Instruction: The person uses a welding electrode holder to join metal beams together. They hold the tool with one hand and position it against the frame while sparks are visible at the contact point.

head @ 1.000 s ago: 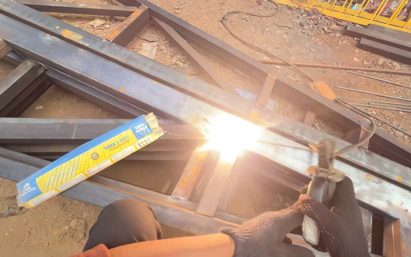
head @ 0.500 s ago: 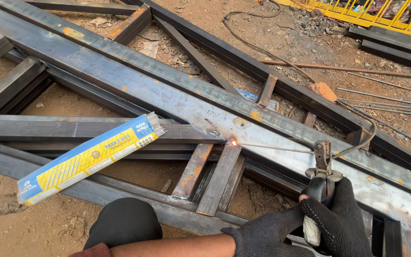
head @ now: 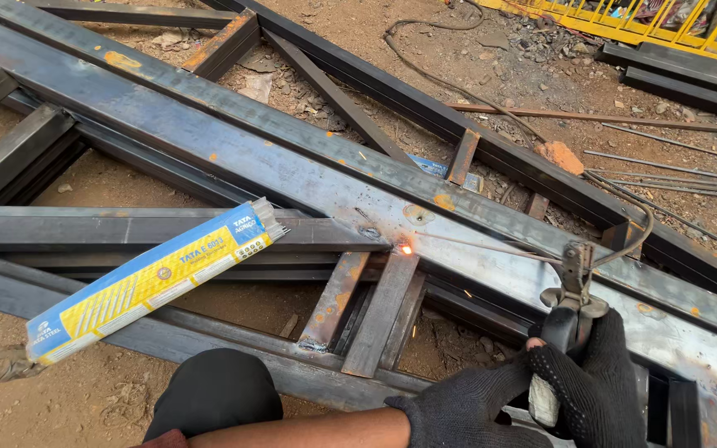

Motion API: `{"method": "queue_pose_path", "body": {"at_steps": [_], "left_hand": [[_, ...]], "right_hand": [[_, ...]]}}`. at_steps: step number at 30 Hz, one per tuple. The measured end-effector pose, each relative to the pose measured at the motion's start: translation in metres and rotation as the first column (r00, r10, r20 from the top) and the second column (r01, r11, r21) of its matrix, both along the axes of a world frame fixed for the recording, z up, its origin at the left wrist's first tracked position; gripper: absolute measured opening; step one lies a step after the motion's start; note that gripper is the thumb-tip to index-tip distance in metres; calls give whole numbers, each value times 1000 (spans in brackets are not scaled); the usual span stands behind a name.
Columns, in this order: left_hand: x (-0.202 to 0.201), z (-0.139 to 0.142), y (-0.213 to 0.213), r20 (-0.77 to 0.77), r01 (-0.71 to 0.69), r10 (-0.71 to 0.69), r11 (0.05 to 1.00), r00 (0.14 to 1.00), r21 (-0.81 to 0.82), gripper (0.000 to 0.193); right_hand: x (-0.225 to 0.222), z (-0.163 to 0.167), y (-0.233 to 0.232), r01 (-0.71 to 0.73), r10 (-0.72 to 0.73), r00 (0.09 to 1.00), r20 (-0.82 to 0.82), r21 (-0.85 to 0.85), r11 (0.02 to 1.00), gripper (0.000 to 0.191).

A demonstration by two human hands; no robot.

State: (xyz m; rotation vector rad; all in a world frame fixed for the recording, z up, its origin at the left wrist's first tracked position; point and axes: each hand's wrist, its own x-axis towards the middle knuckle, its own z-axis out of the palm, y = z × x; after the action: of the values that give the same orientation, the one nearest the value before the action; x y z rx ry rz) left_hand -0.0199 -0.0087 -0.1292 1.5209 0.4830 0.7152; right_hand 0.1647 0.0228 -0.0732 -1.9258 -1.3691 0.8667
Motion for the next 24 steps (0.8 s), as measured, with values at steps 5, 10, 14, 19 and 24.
{"method": "queue_pose_path", "body": {"at_steps": [5, 10, 14, 19, 24], "left_hand": [[1, -5, -5, 73, -54, 50, 998, 996, 45, 97], [7, -13, -8, 76, -96, 88, 990, 993, 107, 89], [7, -14, -7, 37, -110, 106, 987, 994, 117, 91], [5, -10, -10, 72, -118, 111, 987, 991, 106, 89], [1, -6, -8, -28, -75, 77, 994, 997, 74, 90]], "right_hand": [[-1, 0, 5, 3, 0, 999, 38, -96, 995, 68], [-3, 4, 7, -37, 43, 998, 48, -118, 992, 70], [-5, 6, 9, -24, 50, 987, 156, -165, 986, 73], [-8, 10, 10, 4, 35, 982, 185, -203, 979, 73], [-9, 13, 10, -2, 50, 977, 207, -226, 974, 74]]}}
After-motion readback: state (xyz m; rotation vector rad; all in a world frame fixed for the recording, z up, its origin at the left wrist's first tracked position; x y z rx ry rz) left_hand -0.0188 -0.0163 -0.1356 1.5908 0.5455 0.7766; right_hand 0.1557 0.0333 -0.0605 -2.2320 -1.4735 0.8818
